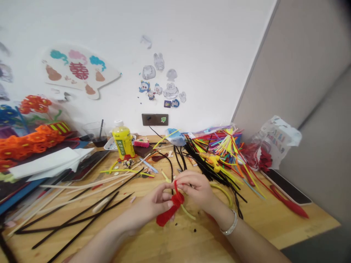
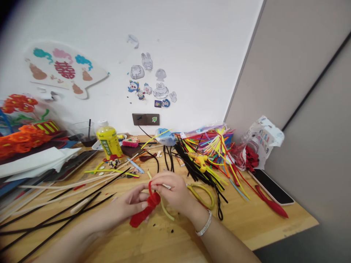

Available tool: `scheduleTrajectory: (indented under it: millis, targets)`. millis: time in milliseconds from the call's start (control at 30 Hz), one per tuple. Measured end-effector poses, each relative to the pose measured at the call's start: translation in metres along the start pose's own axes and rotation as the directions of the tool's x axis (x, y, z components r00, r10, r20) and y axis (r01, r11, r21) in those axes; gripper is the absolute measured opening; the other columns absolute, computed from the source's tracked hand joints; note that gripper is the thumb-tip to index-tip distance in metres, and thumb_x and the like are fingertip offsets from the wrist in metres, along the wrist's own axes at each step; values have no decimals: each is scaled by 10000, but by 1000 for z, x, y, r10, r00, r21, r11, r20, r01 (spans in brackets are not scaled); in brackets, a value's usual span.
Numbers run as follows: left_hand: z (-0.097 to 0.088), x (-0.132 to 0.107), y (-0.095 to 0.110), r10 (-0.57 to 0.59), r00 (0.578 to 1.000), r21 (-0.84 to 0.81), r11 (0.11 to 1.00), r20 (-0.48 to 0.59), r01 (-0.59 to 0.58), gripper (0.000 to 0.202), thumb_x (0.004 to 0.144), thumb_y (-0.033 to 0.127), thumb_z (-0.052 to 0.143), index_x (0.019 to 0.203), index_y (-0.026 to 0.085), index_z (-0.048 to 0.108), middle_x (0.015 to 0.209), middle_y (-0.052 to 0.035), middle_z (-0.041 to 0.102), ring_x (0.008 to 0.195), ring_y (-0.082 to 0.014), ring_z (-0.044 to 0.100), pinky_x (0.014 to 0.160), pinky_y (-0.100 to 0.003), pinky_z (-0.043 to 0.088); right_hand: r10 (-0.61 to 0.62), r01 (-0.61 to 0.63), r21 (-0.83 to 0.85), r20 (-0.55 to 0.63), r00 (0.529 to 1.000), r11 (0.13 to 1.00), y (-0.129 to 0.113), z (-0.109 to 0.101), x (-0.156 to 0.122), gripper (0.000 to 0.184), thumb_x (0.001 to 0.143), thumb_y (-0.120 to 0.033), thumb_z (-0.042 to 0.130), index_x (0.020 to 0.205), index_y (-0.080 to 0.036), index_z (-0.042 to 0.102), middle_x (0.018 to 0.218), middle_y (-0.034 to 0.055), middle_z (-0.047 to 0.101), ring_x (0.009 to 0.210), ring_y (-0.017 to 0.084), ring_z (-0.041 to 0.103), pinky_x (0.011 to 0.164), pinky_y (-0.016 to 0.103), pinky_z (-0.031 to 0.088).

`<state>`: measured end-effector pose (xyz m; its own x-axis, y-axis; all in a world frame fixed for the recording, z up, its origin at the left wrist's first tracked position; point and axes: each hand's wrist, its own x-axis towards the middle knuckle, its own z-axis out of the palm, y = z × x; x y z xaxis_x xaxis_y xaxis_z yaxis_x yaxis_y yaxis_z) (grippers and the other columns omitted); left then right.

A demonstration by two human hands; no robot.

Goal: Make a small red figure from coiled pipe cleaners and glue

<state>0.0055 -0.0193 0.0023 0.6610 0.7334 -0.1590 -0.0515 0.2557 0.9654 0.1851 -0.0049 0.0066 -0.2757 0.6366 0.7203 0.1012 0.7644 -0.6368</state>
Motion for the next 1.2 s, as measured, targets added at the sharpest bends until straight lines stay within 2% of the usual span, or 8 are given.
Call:
scheduleTrajectory:
  millis: [167,267,367,667,800,967,1067,1200]
  targets:
    - [-6,1,8,48,996,28,999,-70,-46,423,695,373,682,1018,189,480,794,-9,600,638,-137,552,580,-256,374,132,-147,229,79,988,962,0,-12,2,73,759,-231,637,721,-183,677,764,38,673,733,146,616,694,269,488]
    - [-9,0,13,95,991,51,995,-92,-90,442,697,384,678,1037,191,472,860,-36,618,674,-148,560,597,-262,379,221,-332,272,368,903,903,1,-21,2,136,764,-283,624,714,-160,654,722,25,641,678,134,588,653,261,467]
    - [-9,-2,15,105,989,64,993,-109,-98,471,698,383,678,1064,198,446,896,-48,621,690,-148,554,608,-265,379,310,-419,155,460,832,895,5,-24,2,172,761,-315,611,712,-151,624,697,4,593,648,118,542,622,241,433]
    - [-2,2,-2,51,998,192,981,-45,-41,446,693,400,666,1041,187,485,762,-2,577,635,-127,499,564,-245,328,325,-305,412,24,946,859,12,-8,7,264,743,-399,617,629,-170,548,650,-3,527,610,120,485,584,244,400]
    - [-2,6,-1,54,982,212,977,-181,-15,433,624,381,721,954,184,523,727,10,583,644,-138,513,569,-241,352,276,-278,562,91,957,779,8,-9,3,397,691,-512,626,527,-188,467,519,-28,442,531,132,472,526,259,399]
    - [-17,1,13,88,986,67,995,-142,-79,408,677,370,693,999,180,529,753,-8,619,616,-131,542,556,-236,375,396,-432,199,195,897,880,12,-22,4,386,718,-474,607,512,-178,469,491,-43,410,470,97,389,458,218,318]
    - [-23,-5,19,84,996,-16,996,-16,-84,420,714,333,673,1069,184,506,803,-33,633,621,-135,570,582,-255,405,437,-434,-84,9,900,897,20,-25,10,339,728,-390,600,506,-169,470,479,-53,375,462,83,332,443,211,261]
    - [-20,-6,19,-25,1000,60,998,-6,25,397,687,328,700,1019,182,539,763,-11,626,596,-131,567,571,-255,426,345,-377,-89,-255,904,922,25,-28,13,300,742,-367,564,534,-173,470,492,-53,382,473,87,343,455,214,289]
